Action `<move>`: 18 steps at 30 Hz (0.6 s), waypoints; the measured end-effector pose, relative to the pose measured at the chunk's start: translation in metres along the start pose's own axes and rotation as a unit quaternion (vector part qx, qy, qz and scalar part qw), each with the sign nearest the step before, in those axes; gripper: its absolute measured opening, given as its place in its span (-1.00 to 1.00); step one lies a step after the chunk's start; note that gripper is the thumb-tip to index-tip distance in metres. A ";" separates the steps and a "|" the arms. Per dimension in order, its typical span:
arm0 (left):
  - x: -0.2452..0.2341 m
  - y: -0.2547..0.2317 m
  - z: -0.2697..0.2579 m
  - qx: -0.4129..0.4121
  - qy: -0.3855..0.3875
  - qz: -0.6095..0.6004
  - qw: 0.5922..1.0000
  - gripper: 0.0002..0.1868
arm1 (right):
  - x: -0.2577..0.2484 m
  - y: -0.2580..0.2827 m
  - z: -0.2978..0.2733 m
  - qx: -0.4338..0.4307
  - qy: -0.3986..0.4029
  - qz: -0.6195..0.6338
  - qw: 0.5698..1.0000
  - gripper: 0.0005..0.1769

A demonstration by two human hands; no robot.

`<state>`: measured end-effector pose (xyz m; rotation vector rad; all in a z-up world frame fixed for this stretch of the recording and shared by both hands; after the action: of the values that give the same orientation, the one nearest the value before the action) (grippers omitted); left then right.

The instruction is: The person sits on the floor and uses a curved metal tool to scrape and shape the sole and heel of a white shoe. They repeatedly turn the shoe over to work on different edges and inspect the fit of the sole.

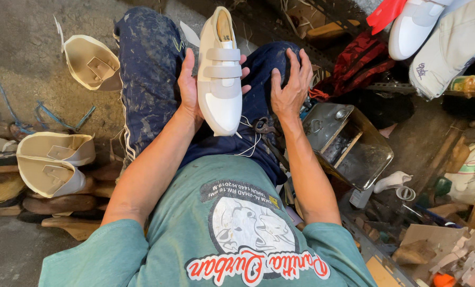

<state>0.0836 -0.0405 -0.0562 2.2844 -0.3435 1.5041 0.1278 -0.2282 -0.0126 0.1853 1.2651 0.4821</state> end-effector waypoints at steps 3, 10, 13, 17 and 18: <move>-0.002 0.000 0.001 -0.003 0.008 -0.002 1.000 0.06 | 0.000 0.000 0.000 0.004 0.007 -0.002 1.000 -0.48; -0.008 0.000 0.004 -0.002 -0.001 -0.003 1.000 0.03 | 0.000 0.001 0.002 0.000 0.004 -0.003 1.000 -0.48; -0.016 0.001 0.007 -0.010 -0.012 -0.040 0.999 -0.11 | -0.001 0.002 0.002 -0.002 0.003 -0.001 1.000 -0.48; -0.020 -0.001 0.009 -0.002 -0.019 -0.042 0.999 -0.18 | -0.001 0.002 0.002 -0.002 0.003 -0.002 1.000 -0.49; -0.021 -0.001 0.010 -0.003 -0.017 -0.042 0.999 -0.18 | -0.001 0.002 0.002 0.000 0.004 -0.003 1.000 -0.49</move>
<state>0.0839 -0.0437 -0.0796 2.2923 -0.2579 1.4227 0.1291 -0.2265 -0.0103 0.1795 1.2723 0.4771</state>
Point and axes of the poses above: each hand's wrist, its own z-axis towards the middle knuckle, its own x-axis out of the palm, y = z × x, the point moved 9 cm from there along z, towards the middle knuckle, and after that the axes turned 1 degree about -y, right-handed, at the moved point
